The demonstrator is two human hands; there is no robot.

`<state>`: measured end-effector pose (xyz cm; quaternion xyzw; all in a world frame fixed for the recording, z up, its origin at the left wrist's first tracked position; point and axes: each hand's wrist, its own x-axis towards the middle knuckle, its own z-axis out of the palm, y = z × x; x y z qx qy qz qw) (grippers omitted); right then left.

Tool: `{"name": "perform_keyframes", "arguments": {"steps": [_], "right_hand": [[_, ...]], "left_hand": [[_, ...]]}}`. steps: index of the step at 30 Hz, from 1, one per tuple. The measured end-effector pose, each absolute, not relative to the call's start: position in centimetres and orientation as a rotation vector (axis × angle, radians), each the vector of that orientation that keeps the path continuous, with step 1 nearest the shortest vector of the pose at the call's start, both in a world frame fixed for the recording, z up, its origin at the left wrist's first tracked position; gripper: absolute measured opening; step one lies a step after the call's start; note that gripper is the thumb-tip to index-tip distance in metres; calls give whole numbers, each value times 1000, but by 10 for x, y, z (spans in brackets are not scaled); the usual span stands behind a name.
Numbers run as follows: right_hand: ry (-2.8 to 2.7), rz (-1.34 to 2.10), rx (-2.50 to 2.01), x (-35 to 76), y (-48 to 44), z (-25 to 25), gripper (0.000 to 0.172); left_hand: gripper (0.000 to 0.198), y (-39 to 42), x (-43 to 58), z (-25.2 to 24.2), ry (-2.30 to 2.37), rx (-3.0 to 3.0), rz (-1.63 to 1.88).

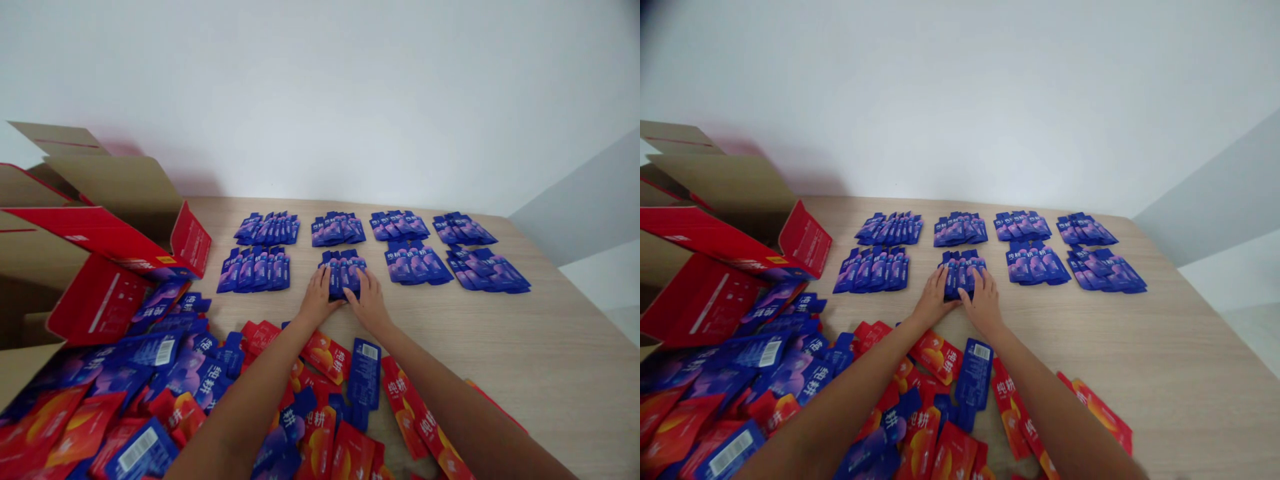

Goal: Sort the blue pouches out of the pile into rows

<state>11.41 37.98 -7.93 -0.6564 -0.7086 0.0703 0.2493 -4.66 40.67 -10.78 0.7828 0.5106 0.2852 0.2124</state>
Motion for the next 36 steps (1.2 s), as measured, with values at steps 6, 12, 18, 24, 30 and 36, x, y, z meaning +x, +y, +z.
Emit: {"name": "perform_keyframes", "arguments": {"steps": [6,12,18,24,30,36], "right_hand": [[-2109,193,-1750,129,371,-89,62],[-1856,391,-1963,127,414,-57,46],[-1620,603,-2311,121,470,-45,46],[-1727,638,-2302,126,464,-52,34],[-1852,550,-2187,126,445,-56,41],[-1911,488,-2105,126,435,-57,48]], "left_hand": [[89,411,-42,-108,1460,2132,860],[90,407,-41,-113,1488,2134,929],[97,407,-40,-113,1504,2170,895],[94,406,-40,-112,1505,2177,903],[91,406,-41,-112,1514,2184,917],[87,406,-39,-112,1532,2190,919]]}}
